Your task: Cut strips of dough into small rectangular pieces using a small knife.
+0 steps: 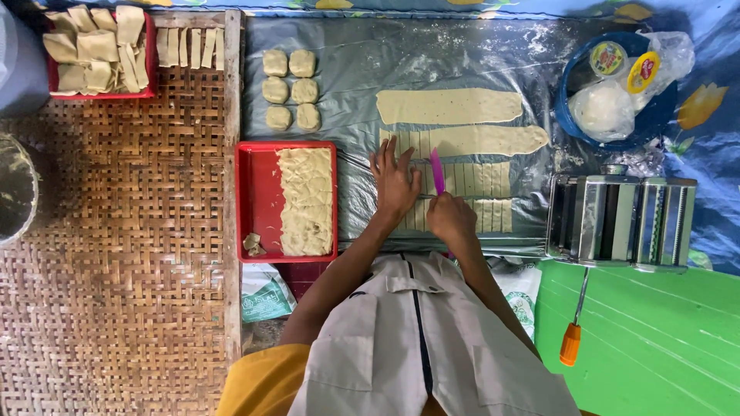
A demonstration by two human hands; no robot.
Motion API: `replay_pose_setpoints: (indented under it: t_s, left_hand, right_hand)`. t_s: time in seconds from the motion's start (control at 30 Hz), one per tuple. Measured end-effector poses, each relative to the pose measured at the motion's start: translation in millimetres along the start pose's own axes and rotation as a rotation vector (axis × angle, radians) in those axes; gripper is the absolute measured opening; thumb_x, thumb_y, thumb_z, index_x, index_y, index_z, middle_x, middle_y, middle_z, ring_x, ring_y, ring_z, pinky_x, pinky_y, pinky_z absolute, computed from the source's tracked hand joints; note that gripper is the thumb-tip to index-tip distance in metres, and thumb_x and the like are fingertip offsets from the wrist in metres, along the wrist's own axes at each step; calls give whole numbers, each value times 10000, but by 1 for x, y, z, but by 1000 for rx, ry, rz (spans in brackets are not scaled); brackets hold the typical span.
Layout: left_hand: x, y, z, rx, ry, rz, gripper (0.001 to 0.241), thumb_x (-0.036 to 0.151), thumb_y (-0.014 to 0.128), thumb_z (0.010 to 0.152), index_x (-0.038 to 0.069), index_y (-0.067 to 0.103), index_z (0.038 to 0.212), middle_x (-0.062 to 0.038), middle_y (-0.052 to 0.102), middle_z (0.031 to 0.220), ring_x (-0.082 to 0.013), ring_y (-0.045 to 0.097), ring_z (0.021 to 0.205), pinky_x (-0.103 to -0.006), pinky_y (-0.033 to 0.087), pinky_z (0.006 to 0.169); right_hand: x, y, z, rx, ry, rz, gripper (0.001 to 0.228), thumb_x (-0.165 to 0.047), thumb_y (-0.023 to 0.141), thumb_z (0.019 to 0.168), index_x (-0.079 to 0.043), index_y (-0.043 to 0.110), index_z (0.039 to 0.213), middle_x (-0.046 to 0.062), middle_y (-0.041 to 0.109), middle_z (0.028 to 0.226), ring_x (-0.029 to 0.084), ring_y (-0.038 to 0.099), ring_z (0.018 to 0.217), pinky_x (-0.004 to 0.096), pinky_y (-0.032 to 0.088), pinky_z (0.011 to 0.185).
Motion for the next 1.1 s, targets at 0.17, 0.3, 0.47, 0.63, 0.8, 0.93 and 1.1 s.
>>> replay_pose_setpoints:
  t_s: [0.17, 0.3, 0.47, 0.63, 0.8, 0.93, 1.1]
  left_hand:
    - [1, 2, -1, -3, 2, -2, 459, 194, 636, 829, 153, 638, 1286, -149, 419, 1518, -361, 326, 1486, -648, 224, 1171]
    - [0, 5, 1, -21, 12, 9, 480, 203, 629, 830, 160, 628, 1308, -152, 442, 1494, -371, 345, 1472, -644, 256, 1157]
    - [-3, 14, 4, -92, 48, 38, 523, 255, 660, 837, 175, 609, 1351, -155, 441, 1504, -373, 336, 1481, -640, 260, 1165]
    - [8, 17, 11, -229, 124, 136, 505, 310, 583, 915, 181, 562, 1403, -177, 352, 1557, -385, 245, 1519, -643, 192, 1195]
    - [17, 18, 21, -312, 162, 202, 580, 393, 554, 943, 259, 466, 1501, -219, 292, 1592, -429, 184, 1539, -678, 154, 1189]
    - [20, 18, 28, -324, 170, 244, 613, 414, 553, 925, 310, 442, 1519, -224, 299, 1594, -423, 191, 1540, -682, 148, 1187]
    - [22, 15, 33, -408, 138, 261, 605, 502, 547, 946, 264, 499, 1501, -256, 232, 1639, -432, 156, 1552, -682, 116, 1191]
  right_hand:
    - [-11, -7, 0, 3, -16, -9, 473, -313, 428, 977, 29, 743, 1062, 310, 744, 1025, 522, 713, 988, 629, 547, 853]
    - [-12, -10, 19, 55, -81, 61, 457, -298, 407, 976, 31, 720, 1022, 323, 737, 971, 543, 714, 939, 667, 537, 801]
    - [-22, -18, 26, 119, -114, 21, 432, -269, 432, 988, 64, 693, 1075, 329, 731, 960, 537, 722, 901, 669, 549, 791]
    - [-10, -29, 24, 227, -135, 117, 492, -331, 367, 1043, 52, 673, 1008, 335, 717, 896, 551, 718, 859, 664, 547, 765]
    - [10, -23, 35, 205, -70, 53, 535, -362, 336, 1063, 48, 679, 1087, 340, 718, 997, 552, 708, 950, 653, 543, 819]
    - [16, -17, 43, 178, -35, 34, 561, -391, 328, 1066, 43, 675, 1148, 355, 695, 1077, 566, 685, 1021, 660, 526, 874]
    - [19, -11, 50, 216, -41, 11, 550, -414, 339, 1056, 12, 685, 1088, 339, 706, 1030, 561, 696, 989, 647, 534, 858]
Point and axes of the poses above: each hand's wrist, its own z-axis towards the middle knuckle, its own y-axis out of the palm, x = y × z, the point moved 3 cm from there along z, towards the middle knuckle
